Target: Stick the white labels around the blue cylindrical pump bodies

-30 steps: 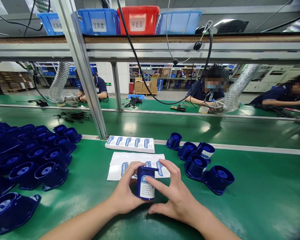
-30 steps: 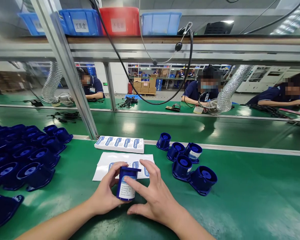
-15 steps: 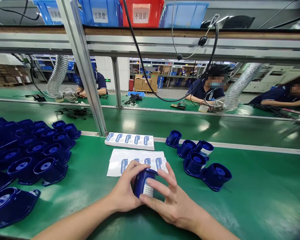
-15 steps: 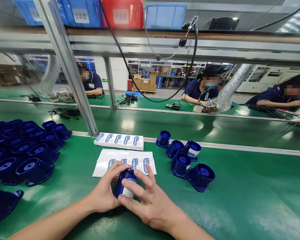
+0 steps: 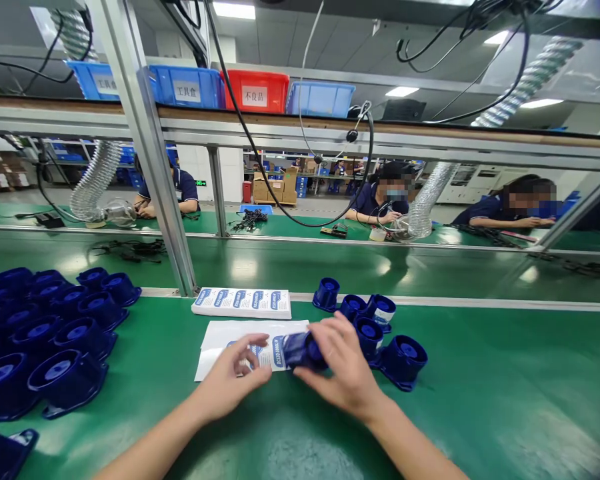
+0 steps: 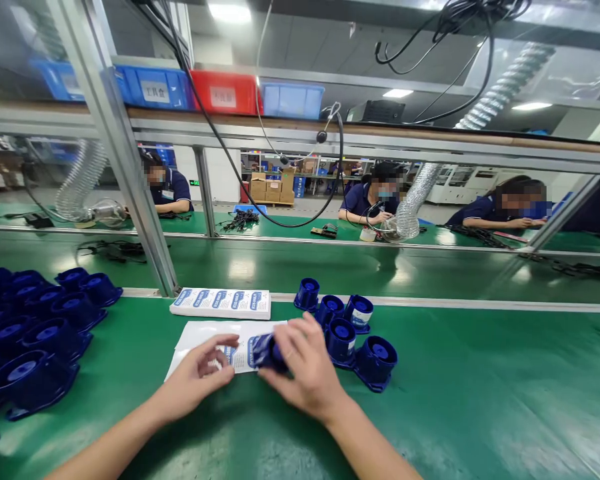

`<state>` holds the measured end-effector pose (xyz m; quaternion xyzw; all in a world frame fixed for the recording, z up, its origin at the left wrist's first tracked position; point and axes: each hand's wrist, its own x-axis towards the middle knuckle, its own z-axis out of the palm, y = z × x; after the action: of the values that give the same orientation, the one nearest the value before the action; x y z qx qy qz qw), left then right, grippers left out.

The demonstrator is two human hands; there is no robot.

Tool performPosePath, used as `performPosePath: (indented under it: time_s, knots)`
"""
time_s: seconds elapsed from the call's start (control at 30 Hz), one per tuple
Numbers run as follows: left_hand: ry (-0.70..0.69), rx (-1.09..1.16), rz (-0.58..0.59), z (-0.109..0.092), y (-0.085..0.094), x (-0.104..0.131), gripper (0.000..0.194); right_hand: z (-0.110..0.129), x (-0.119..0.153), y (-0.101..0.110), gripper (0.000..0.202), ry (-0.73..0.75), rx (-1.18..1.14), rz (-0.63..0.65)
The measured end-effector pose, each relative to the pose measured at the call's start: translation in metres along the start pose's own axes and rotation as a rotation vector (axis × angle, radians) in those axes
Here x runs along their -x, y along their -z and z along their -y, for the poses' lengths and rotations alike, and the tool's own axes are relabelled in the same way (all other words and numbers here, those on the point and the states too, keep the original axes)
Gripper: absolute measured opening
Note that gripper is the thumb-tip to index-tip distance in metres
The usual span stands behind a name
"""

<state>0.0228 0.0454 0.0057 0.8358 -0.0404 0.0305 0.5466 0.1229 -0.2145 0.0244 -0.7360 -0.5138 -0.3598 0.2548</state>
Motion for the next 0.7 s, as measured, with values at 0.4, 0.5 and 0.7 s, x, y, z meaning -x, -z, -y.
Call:
performPosePath:
  time_s: [0.4, 0.5, 0.7]
  knots:
    - [0.224, -0.653, -0.023, 0.020, 0.075, -0.008, 0.086, -0.071, 0.027, -0.005, 0.044, -0.340, 0.445, 0.098]
    - [0.205, -0.676, -0.035, 0.016, 0.071, -0.008, 0.073, -0.059, 0.020, -0.005, 0.042, -0.314, 0.437, 0.076]
    - [0.136, -0.523, 0.009, 0.007, 0.045, -0.007, 0.036, 0.004, -0.001, -0.020, 0.036, -0.019, 0.119, 0.060]
